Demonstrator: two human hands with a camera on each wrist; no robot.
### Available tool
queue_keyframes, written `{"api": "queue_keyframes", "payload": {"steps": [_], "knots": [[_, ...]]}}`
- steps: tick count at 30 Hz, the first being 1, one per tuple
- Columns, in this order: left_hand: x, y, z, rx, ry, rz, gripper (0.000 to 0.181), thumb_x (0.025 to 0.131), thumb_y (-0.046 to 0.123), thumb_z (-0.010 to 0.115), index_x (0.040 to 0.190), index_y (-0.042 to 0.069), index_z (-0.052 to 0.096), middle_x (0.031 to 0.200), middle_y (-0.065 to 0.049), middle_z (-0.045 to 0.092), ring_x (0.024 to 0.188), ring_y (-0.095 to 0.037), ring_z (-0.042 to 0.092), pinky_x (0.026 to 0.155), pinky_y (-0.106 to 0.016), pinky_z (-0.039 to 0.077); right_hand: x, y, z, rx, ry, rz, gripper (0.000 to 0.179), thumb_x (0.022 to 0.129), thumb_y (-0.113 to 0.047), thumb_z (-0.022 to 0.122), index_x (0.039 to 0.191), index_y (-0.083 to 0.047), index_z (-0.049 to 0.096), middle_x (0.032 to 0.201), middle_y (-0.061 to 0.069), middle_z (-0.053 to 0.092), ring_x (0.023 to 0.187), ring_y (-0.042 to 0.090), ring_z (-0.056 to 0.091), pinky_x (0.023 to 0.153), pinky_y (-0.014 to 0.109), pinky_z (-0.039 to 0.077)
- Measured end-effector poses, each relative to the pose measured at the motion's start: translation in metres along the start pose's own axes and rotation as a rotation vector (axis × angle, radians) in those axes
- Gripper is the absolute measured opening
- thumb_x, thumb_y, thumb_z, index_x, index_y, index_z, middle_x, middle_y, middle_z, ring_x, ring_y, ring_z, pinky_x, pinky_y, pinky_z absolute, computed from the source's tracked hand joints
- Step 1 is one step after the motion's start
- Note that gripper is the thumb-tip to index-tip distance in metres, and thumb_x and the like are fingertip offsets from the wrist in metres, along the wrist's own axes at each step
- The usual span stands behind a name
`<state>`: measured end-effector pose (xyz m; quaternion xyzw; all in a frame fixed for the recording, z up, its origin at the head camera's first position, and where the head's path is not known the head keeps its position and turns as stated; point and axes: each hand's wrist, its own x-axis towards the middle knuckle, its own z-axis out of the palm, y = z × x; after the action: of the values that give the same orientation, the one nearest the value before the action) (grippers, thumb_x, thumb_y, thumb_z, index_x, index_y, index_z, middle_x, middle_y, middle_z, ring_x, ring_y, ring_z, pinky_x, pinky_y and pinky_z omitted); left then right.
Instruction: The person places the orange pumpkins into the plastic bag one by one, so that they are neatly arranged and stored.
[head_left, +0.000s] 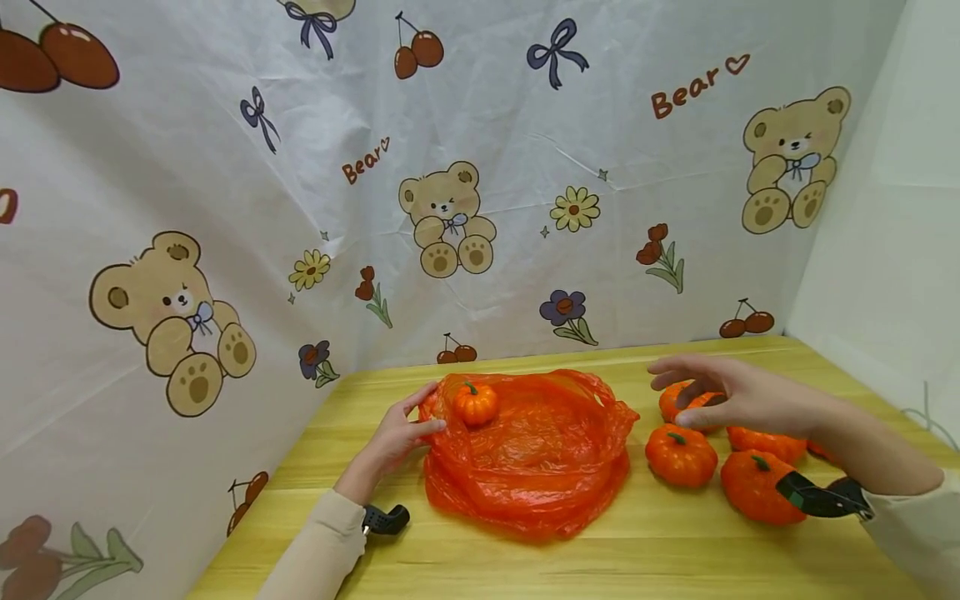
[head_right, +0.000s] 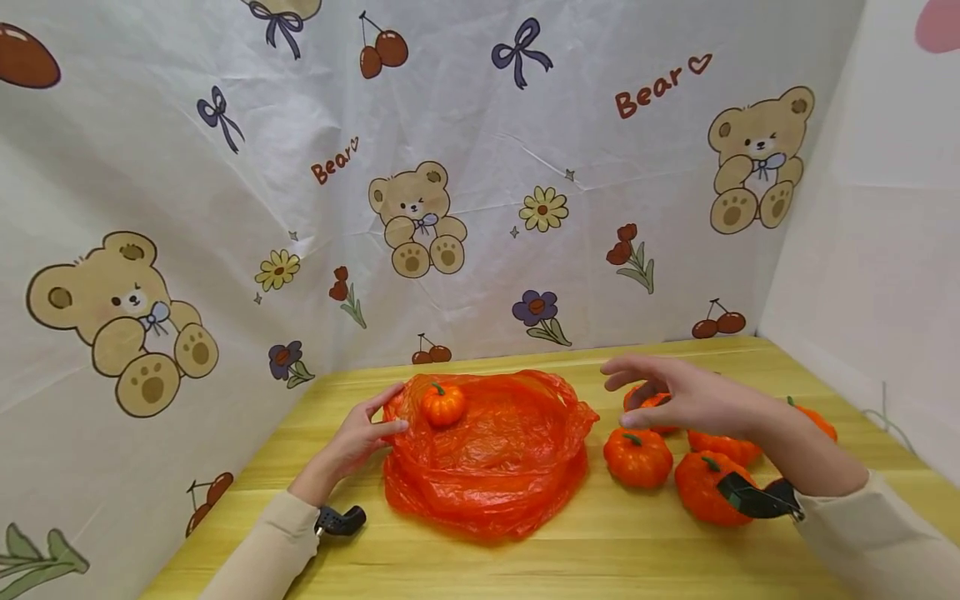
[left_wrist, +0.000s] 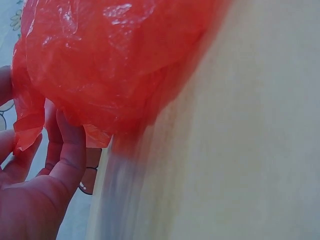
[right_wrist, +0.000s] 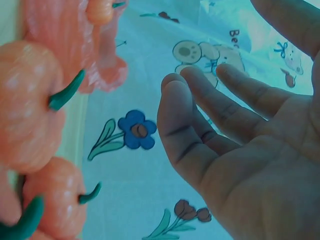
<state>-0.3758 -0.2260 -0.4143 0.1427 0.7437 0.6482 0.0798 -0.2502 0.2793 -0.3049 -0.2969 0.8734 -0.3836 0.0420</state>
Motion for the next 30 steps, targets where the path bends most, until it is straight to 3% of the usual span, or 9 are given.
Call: {"api": "queue_keyframes", "payload": {"steps": [4,9,17,22,30], "knots": [[0.0,-0.001,0.0,0.005,0.0,-0.004,0.081,0.091,0.005,0.075,0.161,0.021,0.038,0.168,-0.013,0.03,0.136,-0.04,0.052,0.091,-0.039,0.063,-0.01,0.012,-0.002,0.01,-0.007,-0.022,0.062,0.096,-0.02,0.073,0.152,-0.017,0.046,0.139,-0.001,0.061,0.111,0.008,0.064,0.088,0.025,0.059],[0.001,-0.001,-0.001,0.006,-0.008,-0.013,0.081,0.091,0.005,0.075,0.16,0.023,0.039,0.168,-0.012,0.03,0.138,-0.04,0.051,0.091,-0.039,0.063,-0.026,0.028,-0.005,0.004,-0.008,0.012,0.063,0.095,-0.019,0.074,0.151,-0.019,0.045,0.139,-0.016,0.059,0.115,0.004,0.061,0.088,0.023,0.057],[0.002,0.001,-0.003,0.008,-0.003,-0.015,0.081,0.092,0.006,0.075,0.161,0.023,0.038,0.167,-0.012,0.03,0.135,-0.036,0.054,0.092,-0.039,0.062,-0.05,0.055,-0.008,-0.016,0.015,0.048,0.052,0.099,-0.013,0.068,0.148,-0.014,0.049,0.134,-0.022,0.058,0.113,-0.002,0.057,0.081,0.022,0.055],[0.001,0.002,-0.003,0.004,-0.009,-0.013,0.08,0.092,0.006,0.074,0.161,0.022,0.037,0.168,-0.013,0.029,0.136,-0.038,0.053,0.093,-0.039,0.062,-0.059,0.068,-0.008,-0.061,0.022,0.04,0.052,0.098,-0.012,0.07,0.146,-0.012,0.051,0.134,-0.029,0.056,0.114,-0.003,0.059,0.083,0.02,0.055],[0.002,0.001,-0.004,-0.007,0.003,-0.021,0.079,0.092,0.005,0.074,0.161,0.021,0.037,0.169,-0.013,0.027,0.139,-0.04,0.051,0.094,-0.04,0.062,-0.065,0.081,-0.006,0.026,-0.044,-0.002,0.052,0.098,-0.007,0.068,0.147,-0.009,0.049,0.137,-0.025,0.057,0.119,-0.005,0.057,0.086,0.018,0.056]]}}
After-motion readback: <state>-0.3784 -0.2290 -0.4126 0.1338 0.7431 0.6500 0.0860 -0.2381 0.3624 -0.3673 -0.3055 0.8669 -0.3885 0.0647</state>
